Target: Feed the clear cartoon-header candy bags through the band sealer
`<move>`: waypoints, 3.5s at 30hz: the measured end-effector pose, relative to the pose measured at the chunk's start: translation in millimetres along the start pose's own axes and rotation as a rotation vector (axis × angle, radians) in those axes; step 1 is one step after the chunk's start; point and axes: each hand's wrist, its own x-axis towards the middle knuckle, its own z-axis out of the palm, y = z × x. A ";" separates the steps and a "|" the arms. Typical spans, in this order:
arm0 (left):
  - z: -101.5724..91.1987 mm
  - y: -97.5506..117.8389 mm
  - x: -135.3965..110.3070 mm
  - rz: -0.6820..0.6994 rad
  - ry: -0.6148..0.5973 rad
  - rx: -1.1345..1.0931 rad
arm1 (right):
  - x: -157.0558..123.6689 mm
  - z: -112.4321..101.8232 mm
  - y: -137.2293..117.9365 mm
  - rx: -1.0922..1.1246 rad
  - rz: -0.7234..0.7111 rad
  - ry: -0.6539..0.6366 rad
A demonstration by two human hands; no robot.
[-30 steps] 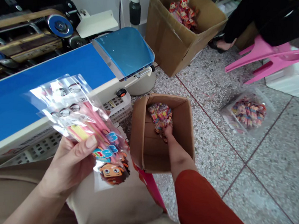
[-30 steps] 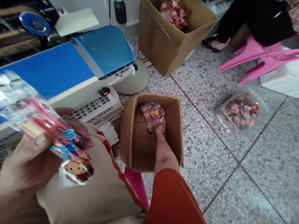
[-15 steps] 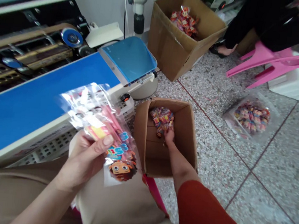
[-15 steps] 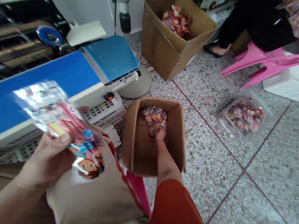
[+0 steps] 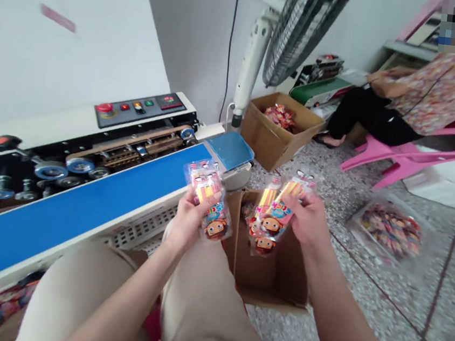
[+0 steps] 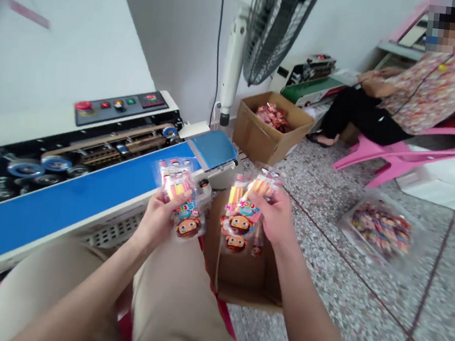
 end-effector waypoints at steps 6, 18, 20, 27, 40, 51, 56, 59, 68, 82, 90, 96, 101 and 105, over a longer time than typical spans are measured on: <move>-19.3 33.7 -10.2 0.195 -0.104 0.032 | -16.4 101.4 -26.0 -0.183 -0.430 -0.088; -65.8 20.7 -45.6 0.099 -0.071 -0.156 | -47.8 189.4 6.7 -0.038 -0.199 -0.270; -71.3 26.7 -46.5 0.111 -0.061 -0.172 | -48.3 195.5 7.6 -0.021 -0.178 -0.278; -90.8 44.7 -33.3 0.182 -0.017 -0.245 | -49.8 203.6 15.8 -0.013 -0.197 -0.262; -116.1 42.6 14.6 0.125 0.015 -0.351 | -28.3 232.0 38.8 0.043 -0.202 -0.091; -109.6 41.4 35.8 0.077 0.058 -0.323 | 10.1 252.3 43.5 0.203 -0.182 0.124; -105.8 33.6 40.3 0.060 0.035 -0.302 | 16.5 256.3 45.2 0.174 -0.190 0.117; -105.9 32.8 40.4 0.057 0.025 -0.292 | 17.1 254.5 43.5 0.273 -0.043 0.076; -112.5 33.8 39.4 0.050 0.021 -0.292 | 30.8 239.3 27.9 0.328 0.136 -0.021; -113.7 36.8 39.5 0.064 0.052 -0.330 | 22.8 249.9 36.3 0.359 -0.081 0.053; -126.1 44.7 40.8 0.047 0.144 -0.329 | 100.1 200.7 72.5 -0.149 -0.175 0.185; -128.1 45.6 41.6 0.050 0.139 -0.320 | 151.2 191.9 103.9 -0.826 -0.087 0.108; -124.2 46.0 42.4 0.044 0.143 -0.315 | 159.4 218.2 103.5 -0.901 -0.018 -0.160; -123.4 44.8 43.6 0.054 0.137 -0.322 | 127.6 233.0 87.1 -0.803 -0.142 -0.157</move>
